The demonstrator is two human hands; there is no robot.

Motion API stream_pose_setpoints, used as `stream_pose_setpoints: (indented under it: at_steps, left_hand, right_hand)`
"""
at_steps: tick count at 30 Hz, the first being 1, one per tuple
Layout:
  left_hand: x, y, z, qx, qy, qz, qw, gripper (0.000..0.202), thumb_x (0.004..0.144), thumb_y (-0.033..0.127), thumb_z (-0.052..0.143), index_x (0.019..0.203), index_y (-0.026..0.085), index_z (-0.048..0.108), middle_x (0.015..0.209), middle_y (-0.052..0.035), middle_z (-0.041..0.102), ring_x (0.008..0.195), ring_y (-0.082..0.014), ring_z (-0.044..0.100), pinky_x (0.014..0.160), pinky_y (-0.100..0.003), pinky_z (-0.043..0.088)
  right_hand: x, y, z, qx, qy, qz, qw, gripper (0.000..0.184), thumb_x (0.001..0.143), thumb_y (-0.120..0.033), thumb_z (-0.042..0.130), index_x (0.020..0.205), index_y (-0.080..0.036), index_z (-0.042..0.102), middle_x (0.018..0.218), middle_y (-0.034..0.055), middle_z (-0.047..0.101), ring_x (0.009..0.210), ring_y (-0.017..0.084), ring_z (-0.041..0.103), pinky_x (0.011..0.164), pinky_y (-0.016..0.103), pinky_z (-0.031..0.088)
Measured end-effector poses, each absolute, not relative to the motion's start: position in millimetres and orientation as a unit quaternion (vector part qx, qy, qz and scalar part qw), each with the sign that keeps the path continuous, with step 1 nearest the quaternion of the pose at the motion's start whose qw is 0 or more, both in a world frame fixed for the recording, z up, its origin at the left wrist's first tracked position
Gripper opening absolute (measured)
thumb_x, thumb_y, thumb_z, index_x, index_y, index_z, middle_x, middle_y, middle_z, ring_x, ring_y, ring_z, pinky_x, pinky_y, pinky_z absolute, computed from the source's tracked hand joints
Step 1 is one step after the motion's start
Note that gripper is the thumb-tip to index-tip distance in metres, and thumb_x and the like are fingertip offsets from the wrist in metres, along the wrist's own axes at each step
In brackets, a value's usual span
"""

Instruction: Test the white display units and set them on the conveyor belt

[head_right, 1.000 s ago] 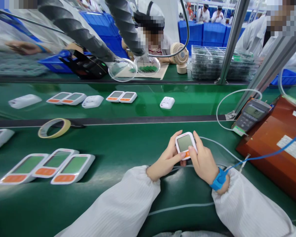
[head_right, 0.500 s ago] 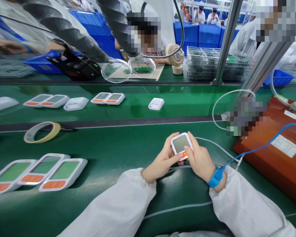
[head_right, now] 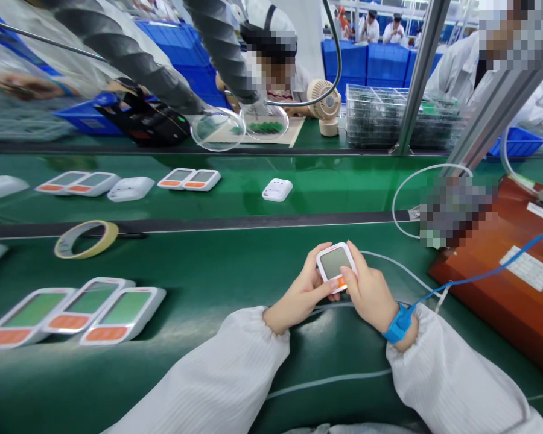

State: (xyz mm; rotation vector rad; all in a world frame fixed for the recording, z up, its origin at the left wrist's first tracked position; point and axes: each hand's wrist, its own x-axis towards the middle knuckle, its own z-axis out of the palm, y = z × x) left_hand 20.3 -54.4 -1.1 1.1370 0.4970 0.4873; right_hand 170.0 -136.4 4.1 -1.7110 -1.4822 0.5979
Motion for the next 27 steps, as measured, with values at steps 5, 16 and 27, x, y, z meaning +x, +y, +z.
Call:
stream_pose_setpoints:
  at_steps: [5, 16, 27]
  left_hand:
    - [20.2, -53.9, -0.4, 0.522, 0.229, 0.225, 0.791, 0.076, 0.082, 0.035, 0.072, 0.140, 0.032, 0.022, 0.103, -0.0025, 0.055, 0.070, -0.0112, 0.057, 0.064, -0.027, 0.051]
    - [18.6, -53.5, -0.1, 0.530, 0.229, 0.218, 0.787, 0.080, 0.082, 0.039, 0.073, 0.140, 0.030, 0.019, 0.104, -0.0025, 0.055, 0.071, -0.0100, 0.058, 0.065, -0.026, 0.051]
    - [19.8, -53.6, 1.1, 0.527, 0.226, 0.218, 0.790, 0.080, 0.082, 0.040, 0.074, 0.140, 0.029, 0.019, 0.101, -0.0012, 0.054, 0.071, -0.0094, 0.057, 0.065, -0.025, 0.051]
  right_hand:
    - [169.1, -136.4, 5.2, -0.673, -0.587, 0.237, 0.383, 0.052, 0.100, -0.032, 0.035, 0.148, -0.011, 0.036, 0.060, -0.0007, 0.061, 0.051, 0.019, 0.060, 0.051, 0.025, 0.043]
    - [167.6, -135.9, 7.0, -0.690, -0.572, 0.255, 0.363, 0.059, 0.099, -0.038, 0.032, 0.150, -0.007, 0.033, 0.059, 0.0009, 0.061, 0.052, 0.021, 0.061, 0.052, 0.026, 0.043]
    - [167.4, -136.5, 8.2, -0.693, -0.565, 0.264, 0.363, 0.056, 0.099, -0.039, 0.032, 0.148, -0.011, 0.037, 0.061, 0.0007, 0.061, 0.053, 0.020, 0.061, 0.053, 0.026, 0.042]
